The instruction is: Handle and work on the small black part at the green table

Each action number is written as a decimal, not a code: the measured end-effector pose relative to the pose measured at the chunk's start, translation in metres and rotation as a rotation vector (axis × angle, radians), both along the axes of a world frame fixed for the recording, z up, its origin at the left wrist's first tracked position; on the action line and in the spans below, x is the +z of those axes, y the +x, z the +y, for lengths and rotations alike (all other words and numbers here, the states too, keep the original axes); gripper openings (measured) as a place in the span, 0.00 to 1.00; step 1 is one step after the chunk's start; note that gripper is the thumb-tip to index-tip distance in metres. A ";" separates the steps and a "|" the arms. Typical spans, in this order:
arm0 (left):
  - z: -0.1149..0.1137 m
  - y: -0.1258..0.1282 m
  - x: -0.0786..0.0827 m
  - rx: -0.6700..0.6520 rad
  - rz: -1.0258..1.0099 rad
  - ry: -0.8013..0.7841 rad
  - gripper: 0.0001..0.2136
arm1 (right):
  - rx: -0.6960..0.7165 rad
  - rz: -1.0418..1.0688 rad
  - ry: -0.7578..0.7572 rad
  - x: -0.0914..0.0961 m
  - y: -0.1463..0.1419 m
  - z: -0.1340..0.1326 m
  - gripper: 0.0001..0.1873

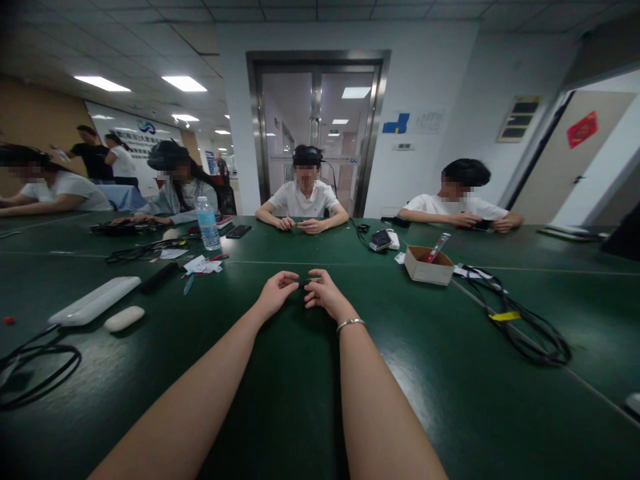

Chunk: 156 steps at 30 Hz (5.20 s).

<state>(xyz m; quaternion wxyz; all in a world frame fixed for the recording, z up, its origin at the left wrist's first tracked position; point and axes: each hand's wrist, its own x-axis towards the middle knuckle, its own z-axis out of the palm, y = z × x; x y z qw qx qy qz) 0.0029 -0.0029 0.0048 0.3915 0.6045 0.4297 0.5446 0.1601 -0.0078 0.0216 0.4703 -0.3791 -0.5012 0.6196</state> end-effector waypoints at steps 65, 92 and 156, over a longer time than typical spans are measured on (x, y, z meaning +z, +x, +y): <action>0.002 0.001 -0.007 -0.036 0.195 -0.063 0.12 | 0.058 -0.001 -0.031 -0.003 0.003 0.002 0.09; 0.002 0.001 -0.005 0.051 0.215 -0.062 0.10 | 0.011 -0.006 -0.048 -0.001 0.002 0.001 0.08; -0.011 0.001 0.002 0.141 0.429 0.091 0.07 | -0.104 -0.679 0.277 -0.008 -0.014 -0.005 0.07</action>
